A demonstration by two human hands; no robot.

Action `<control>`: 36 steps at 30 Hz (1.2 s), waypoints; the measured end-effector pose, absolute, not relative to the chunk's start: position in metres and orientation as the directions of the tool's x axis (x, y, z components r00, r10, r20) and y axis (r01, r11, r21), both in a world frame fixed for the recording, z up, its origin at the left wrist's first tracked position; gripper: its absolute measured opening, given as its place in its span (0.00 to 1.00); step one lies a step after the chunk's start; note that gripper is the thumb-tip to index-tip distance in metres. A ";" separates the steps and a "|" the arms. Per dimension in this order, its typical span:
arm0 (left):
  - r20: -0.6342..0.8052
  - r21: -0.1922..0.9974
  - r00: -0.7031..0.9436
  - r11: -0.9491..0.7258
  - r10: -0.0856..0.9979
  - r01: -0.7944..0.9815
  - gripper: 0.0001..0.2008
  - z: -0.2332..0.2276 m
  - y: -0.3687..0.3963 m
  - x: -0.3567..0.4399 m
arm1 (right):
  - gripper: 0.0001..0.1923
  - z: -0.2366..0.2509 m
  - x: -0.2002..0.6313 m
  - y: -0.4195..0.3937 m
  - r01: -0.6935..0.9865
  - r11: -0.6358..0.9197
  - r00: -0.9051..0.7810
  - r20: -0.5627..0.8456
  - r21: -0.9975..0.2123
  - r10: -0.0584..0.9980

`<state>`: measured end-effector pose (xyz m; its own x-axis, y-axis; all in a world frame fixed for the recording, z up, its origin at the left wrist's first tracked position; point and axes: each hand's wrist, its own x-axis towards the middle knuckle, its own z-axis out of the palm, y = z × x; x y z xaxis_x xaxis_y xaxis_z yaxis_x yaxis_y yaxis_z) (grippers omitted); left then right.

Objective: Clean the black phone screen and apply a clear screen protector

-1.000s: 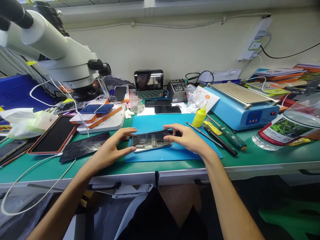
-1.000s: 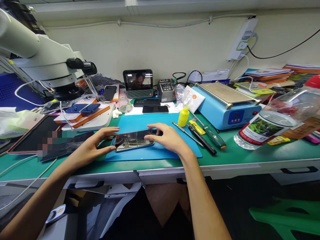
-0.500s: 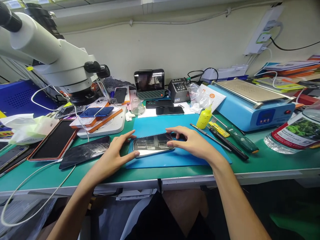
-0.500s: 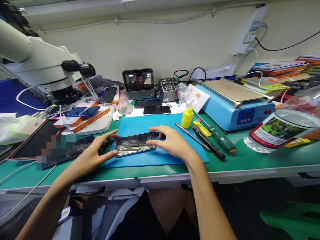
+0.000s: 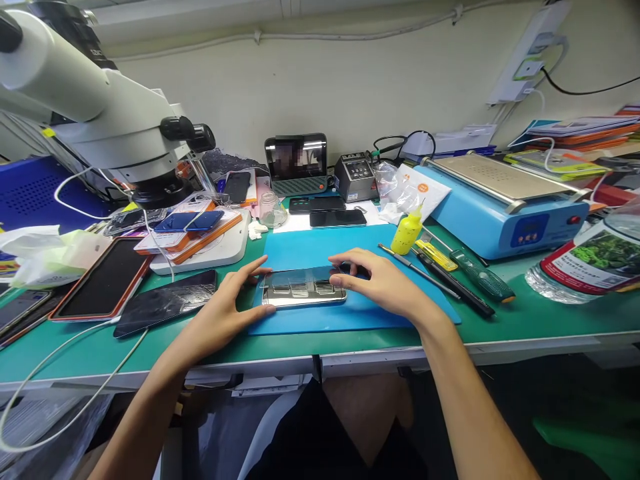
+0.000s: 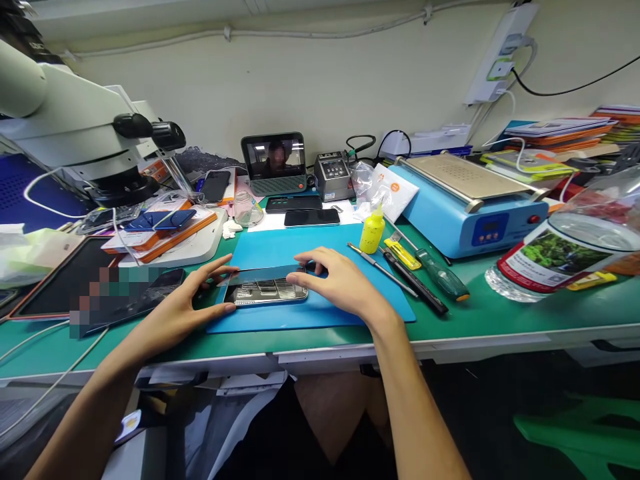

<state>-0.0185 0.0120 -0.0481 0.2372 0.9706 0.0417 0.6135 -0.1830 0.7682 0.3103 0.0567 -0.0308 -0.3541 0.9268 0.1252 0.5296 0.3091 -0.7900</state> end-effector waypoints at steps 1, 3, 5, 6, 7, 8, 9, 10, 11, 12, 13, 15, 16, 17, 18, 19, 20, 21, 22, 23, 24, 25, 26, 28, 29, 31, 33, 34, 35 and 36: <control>0.036 0.773 0.239 -0.179 0.970 0.608 0.42 -0.048 0.012 -0.019 | 0.26 -0.031 0.310 0.056 0.532 0.312 -0.355 0.127 -0.788 0.926; 0.030 0.767 0.244 -0.179 0.969 0.616 0.42 -0.046 0.013 -0.020 | 0.26 -0.031 0.310 0.056 0.536 0.316 -0.355 0.131 -0.783 0.926; 0.025 0.758 0.254 -0.184 0.967 0.626 0.41 -0.044 0.014 -0.022 | 0.27 -0.031 0.310 0.056 0.540 0.321 -0.355 0.135 -0.779 0.925; 0.016 0.760 0.266 -0.184 0.964 0.623 0.40 -0.043 0.015 -0.024 | 0.27 -0.031 0.310 0.056 0.541 0.322 -0.354 0.137 -0.777 0.925; 0.004 0.764 0.279 -0.183 0.960 0.619 0.39 -0.042 0.016 -0.025 | 0.27 -0.031 0.309 0.056 0.541 0.322 -0.354 0.137 -0.777 0.925; -0.008 0.769 0.292 -0.180 0.956 0.613 0.38 -0.041 0.018 -0.026 | 0.27 -0.032 0.309 0.056 0.542 0.323 -0.354 0.137 -0.776 0.925; -0.019 0.771 0.302 -0.178 0.953 0.611 0.37 -0.040 0.019 -0.028 | 0.28 -0.032 0.309 0.056 0.543 0.323 -0.355 0.136 -0.775 0.925; -0.026 0.770 0.307 -0.177 0.951 0.613 0.36 -0.039 0.021 -0.028 | 0.28 -0.032 0.309 0.056 0.544 0.324 -0.356 0.136 -0.774 0.924; -0.027 0.763 0.306 -0.178 0.952 0.621 0.37 -0.038 0.023 -0.029 | 0.28 -0.032 0.309 0.056 0.545 0.325 -0.359 0.135 -0.773 0.923; -0.025 0.755 0.304 -0.181 0.952 0.630 0.37 -0.037 0.024 -0.029 | 0.28 -0.032 0.309 0.056 0.545 0.327 -0.362 0.136 -0.772 0.922; -0.021 0.749 0.302 -0.185 0.953 0.636 0.37 -0.037 0.025 -0.029 | 0.27 -0.033 0.309 0.056 0.546 0.330 -0.365 0.136 -0.770 0.921; -0.020 0.741 0.303 -0.190 0.953 0.645 0.38 -0.036 0.026 -0.028 | 0.27 -0.033 0.309 0.056 0.548 0.333 -0.369 0.135 -0.768 0.919; -0.020 0.737 0.306 -0.192 0.952 0.648 0.38 -0.035 0.026 -0.028 | 0.27 -0.032 0.310 0.056 0.549 0.333 -0.371 0.133 -0.766 0.919; -0.021 0.735 0.308 -0.195 0.951 0.650 0.38 -0.035 0.026 -0.028 | 0.27 -0.032 0.310 0.055 0.551 0.333 -0.373 0.131 -0.765 0.919; -0.020 0.733 0.309 -0.196 0.951 0.651 0.38 -0.035 0.026 -0.028 | 0.27 -0.032 0.311 0.055 0.554 0.332 -0.376 0.127 -0.764 0.918; -0.018 0.732 0.308 -0.197 0.951 0.652 0.37 -0.035 0.026 -0.028 | 0.28 -0.031 0.311 0.055 0.555 0.332 -0.380 0.123 -0.763 0.917; -0.016 0.732 0.306 -0.197 0.952 0.652 0.37 -0.034 0.026 -0.027 | 0.28 -0.031 0.311 0.054 0.556 0.332 -0.383 0.119 -0.762 0.916; -0.014 0.732 0.302 -0.196 0.953 0.653 0.36 -0.035 0.025 -0.027 | 0.29 -0.030 0.312 0.054 0.556 0.332 -0.387 0.116 -0.762 0.915; -0.012 0.732 0.297 -0.194 0.955 0.653 0.36 -0.035 0.025 -0.027 | 0.29 -0.030 0.312 0.054 0.556 0.333 -0.391 0.114 -0.762 0.913; -0.009 0.732 0.292 -0.192 0.956 0.653 0.35 -0.035 0.025 -0.027 | 0.30 -0.029 0.312 0.054 0.554 0.334 -0.394 0.113 -0.762 0.912; -0.007 0.733 0.287 -0.191 0.958 0.653 0.35 -0.035 0.025 -0.026 | 0.30 -0.029 0.312 0.054 0.553 0.335 -0.395 0.114 -0.763 0.912; -0.004 0.733 0.284 -0.190 0.959 0.653 0.35 -0.035 0.025 -0.026 | 0.31 -0.029 0.312 0.054 0.550 0.337 -0.397 0.115 -0.764 0.911; -0.001 0.734 0.281 -0.190 0.960 0.652 0.35 -0.035 0.024 -0.026 | 0.30 -0.029 0.312 0.054 0.548 0.339 -0.399 0.117 -0.765 0.910; 0.004 0.735 0.277 -0.191 0.961 0.651 0.37 -0.036 0.024 -0.025 | 0.31 -0.028 0.311 0.054 0.543 0.344 -0.403 0.122 -0.766 0.907; 0.007 0.735 0.275 -0.191 0.961 0.651 0.38 -0.035 0.024 -0.024 | 0.31 -0.028 0.311 0.054 0.542 0.347 -0.406 0.123 -0.765 0.905; 0.010 0.736 0.270 -0.190 0.963 0.650 0.39 -0.035 0.024 -0.023 | 0.32 -0.028 0.311 0.054 0.541 0.355 -0.414 0.126 -0.762 0.901; 0.009 0.738 0.264 -0.185 0.965 0.649 0.40 -0.035 0.023 -0.022 | 0.33 -0.028 0.311 0.055 0.543 0.363 -0.423 0.127 -0.757 0.897; 0.008 0.740 0.260 -0.181 0.965 0.647 0.40 -0.034 0.023 -0.022 | 0.34 -0.028 0.311 0.055 0.544 0.368 -0.428 0.128 -0.754 0.895; 0.007 0.743 0.257 -0.177 0.966 0.646 0.40 -0.035 0.023 -0.022 | 0.35 -0.029 0.311 0.055 0.546 0.372 -0.432 0.129 -0.751 0.893; 0.006 0.745 0.253 -0.173 0.967 0.644 0.40 -0.035 0.023 -0.022 | 0.36 -0.029 0.312 0.055 0.548 0.376 -0.436 0.129 -0.747 0.891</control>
<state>-0.0220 0.0225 -0.0346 0.2534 0.9673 0.0063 0.6437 -0.1735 0.7454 0.3118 0.0551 -0.0289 -0.4360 0.8907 0.1287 0.5479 0.3761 -0.7472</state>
